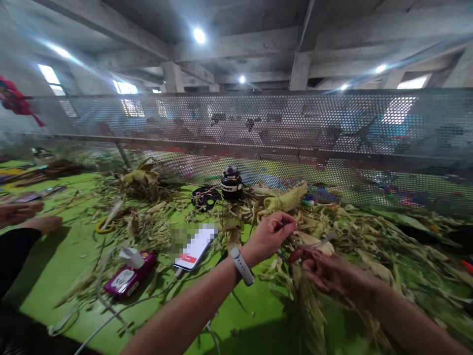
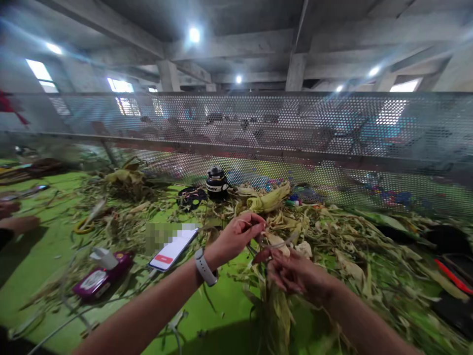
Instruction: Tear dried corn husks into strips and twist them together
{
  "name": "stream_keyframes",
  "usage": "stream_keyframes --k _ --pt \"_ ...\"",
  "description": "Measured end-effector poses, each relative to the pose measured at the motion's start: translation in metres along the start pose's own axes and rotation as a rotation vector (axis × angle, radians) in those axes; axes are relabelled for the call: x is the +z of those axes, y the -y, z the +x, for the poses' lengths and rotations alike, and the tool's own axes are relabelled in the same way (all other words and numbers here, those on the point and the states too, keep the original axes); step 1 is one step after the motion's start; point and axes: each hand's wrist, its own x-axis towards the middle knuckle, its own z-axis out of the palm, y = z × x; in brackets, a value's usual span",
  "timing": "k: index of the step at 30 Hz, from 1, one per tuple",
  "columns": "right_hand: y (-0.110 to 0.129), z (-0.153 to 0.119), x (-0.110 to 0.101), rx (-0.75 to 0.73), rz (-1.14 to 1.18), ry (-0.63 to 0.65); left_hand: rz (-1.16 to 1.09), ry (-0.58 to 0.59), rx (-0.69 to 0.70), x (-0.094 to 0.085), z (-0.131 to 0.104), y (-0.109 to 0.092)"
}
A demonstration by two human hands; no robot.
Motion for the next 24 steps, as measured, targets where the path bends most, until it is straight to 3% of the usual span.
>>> stream_keyframes --k 7,10,13,14,16,20,22,24 --pt "-0.006 0.008 0.007 -0.165 -0.418 -0.47 0.238 0.039 0.121 0.008 -0.013 0.005" --pt "-0.011 0.0 -0.004 -0.158 -0.427 -0.585 0.249 -0.099 0.098 -0.007 -0.02 -0.001" --pt "-0.019 -0.014 -0.028 -0.117 -0.323 -0.685 0.105 -0.297 0.051 -0.036 -0.029 -0.012" --pt "-0.022 -0.018 -0.038 -0.11 -0.278 -0.736 0.069 -0.307 0.046 -0.046 -0.032 -0.018" --pt "-0.029 -0.025 -0.058 -0.075 -0.198 -0.794 0.083 -0.23 0.029 -0.064 -0.037 -0.031" --pt "-0.042 -0.031 -0.084 -0.012 -0.113 -0.766 0.223 -0.094 0.008 -0.106 -0.04 -0.063" --pt "-0.045 -0.032 -0.089 -0.008 -0.06 -0.784 0.339 -0.201 0.012 -0.142 -0.038 -0.078" --pt "-0.046 -0.035 -0.091 -0.02 -0.027 -0.798 0.467 -0.399 0.011 -0.187 -0.037 -0.088"
